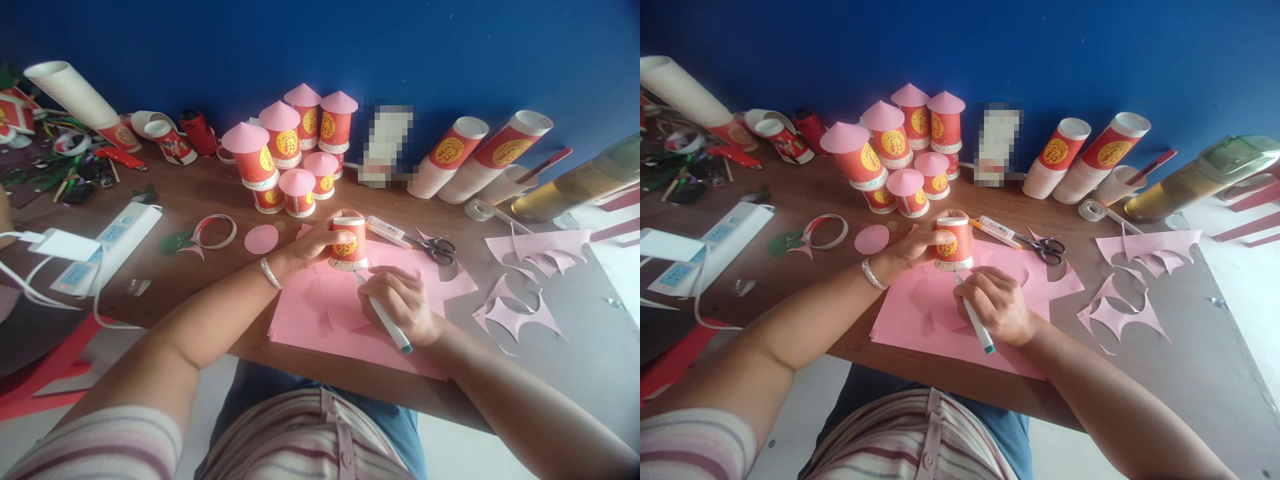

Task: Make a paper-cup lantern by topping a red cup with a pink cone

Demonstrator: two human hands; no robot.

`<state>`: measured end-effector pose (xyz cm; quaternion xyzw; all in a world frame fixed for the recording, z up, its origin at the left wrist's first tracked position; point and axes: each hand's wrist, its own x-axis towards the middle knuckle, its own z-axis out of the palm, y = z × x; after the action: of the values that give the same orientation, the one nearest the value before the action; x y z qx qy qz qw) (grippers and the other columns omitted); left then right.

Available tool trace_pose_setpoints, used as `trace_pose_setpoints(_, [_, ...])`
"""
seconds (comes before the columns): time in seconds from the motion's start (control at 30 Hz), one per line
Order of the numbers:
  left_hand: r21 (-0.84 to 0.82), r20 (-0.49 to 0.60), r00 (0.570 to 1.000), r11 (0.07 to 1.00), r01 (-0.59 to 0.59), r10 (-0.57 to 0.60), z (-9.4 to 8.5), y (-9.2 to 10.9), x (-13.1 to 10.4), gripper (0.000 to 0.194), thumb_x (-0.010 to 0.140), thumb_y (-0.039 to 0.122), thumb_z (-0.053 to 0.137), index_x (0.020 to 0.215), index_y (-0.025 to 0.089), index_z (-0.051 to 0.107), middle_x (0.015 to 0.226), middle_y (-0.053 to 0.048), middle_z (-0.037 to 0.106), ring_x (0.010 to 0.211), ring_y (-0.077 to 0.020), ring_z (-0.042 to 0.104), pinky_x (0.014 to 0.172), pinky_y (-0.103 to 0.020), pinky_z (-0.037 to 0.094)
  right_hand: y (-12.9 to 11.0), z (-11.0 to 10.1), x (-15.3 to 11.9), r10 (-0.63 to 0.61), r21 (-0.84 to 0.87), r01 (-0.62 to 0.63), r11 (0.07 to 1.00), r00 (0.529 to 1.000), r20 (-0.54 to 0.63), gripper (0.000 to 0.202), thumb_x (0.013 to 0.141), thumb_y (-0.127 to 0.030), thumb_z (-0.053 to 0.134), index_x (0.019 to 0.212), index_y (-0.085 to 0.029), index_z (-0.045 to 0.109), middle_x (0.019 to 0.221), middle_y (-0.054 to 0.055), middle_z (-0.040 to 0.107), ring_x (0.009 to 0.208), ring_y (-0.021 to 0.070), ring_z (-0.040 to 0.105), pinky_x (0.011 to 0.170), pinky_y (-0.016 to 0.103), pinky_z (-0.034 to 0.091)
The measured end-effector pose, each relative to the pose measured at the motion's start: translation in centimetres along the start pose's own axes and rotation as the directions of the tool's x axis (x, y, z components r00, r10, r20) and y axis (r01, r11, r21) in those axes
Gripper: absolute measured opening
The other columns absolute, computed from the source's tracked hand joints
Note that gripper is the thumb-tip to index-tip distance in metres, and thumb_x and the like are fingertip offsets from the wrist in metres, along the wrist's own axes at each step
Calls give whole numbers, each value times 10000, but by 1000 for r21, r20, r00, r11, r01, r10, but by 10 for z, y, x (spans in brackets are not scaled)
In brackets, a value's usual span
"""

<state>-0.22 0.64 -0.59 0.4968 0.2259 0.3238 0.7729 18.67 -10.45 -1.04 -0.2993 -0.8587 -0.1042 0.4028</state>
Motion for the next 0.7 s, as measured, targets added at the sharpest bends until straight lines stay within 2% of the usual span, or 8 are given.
trace_pose_setpoints(0.13, [-1, -6, 1000, 1000, 7, -7, 2, 2, -1, 454, 735, 323, 798, 1128, 206, 604, 987, -33, 590, 881, -180, 579, 733, -291, 481, 0, 1, -1, -1, 11, 1, 1000, 1000, -9, 239, 870, -21, 613, 997, -223, 606, 717, -40, 632, 615, 140, 639, 806, 359, 668])
trace_pose_setpoints(0.37, [16, -7, 1000, 1000, 5, -5, 3, 3, -2, 438, 743, 326, 803, 1118, 215, 604, 991, -35, 584, 876, -173, 572, 711, -272, 472, 3, 2, -2, 10, -6, -10, 1000, 1000, -23, 242, 874, -13, 635, 1012, -212, 620, 734, -14, 647, 667, 163, 667, 672, 308, 604])
trace_pose_setpoints(0.57, [7, -7, 1000, 1000, -5, 5, 1, -1, 1, 513, 715, 411, 873, 1085, 208, 581, 970, -25, 573, 843, -159, 562, 715, -284, 456, 0, 2, -1, -7, 10, 7, 1000, 1000, 8, 224, 893, -7, 603, 984, -212, 613, 734, -36, 615, 629, 132, 623, 883, 357, 662])
trace_pose_setpoints(0.7, [56, -19, 1000, 998, 5, -4, 2, -2, 3, 620, 658, 483, 929, 1065, 212, 548, 949, -9, 571, 812, -143, 548, 700, -278, 424, -2, 2, -1, -9, 42, 8, 999, 1000, 28, 225, 891, -5, 609, 990, -207, 619, 745, -36, 609, 643, 133, 633, 898, 351, 664])
